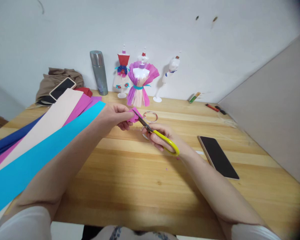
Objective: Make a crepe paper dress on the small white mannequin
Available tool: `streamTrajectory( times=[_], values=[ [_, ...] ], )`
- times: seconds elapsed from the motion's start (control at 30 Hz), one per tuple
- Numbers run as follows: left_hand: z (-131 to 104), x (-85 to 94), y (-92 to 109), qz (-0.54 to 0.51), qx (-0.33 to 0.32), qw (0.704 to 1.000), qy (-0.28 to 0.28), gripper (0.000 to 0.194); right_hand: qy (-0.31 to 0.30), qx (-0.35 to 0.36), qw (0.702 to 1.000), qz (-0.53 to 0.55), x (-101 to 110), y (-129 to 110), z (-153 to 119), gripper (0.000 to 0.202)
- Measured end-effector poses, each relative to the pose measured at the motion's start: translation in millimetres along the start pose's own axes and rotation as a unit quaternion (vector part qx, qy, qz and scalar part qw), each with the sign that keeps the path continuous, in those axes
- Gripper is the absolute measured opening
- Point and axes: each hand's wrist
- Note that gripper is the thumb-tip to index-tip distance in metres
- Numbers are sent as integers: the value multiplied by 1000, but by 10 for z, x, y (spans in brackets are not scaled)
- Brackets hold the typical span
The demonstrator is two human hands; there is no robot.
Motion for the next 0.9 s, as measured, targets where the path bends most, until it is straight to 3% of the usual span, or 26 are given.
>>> streamTrajectory(
  times=[0.5,0.9],
  values=[
    [-10,0,-3,-13,-5,1000,-6,20,2,4,1000,8,-2,11,3,50],
    [-29,3,10,-36,-17,998,-43,16,0,14,1000,15,-9,-6,-7,50]
  ],
)
Point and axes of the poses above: each hand's wrist, its own z-axis towards the middle knuckle, its own x-axis out of the back of the hand, y = z × x, and after that the axes turned 6 degrees about -z, right-handed
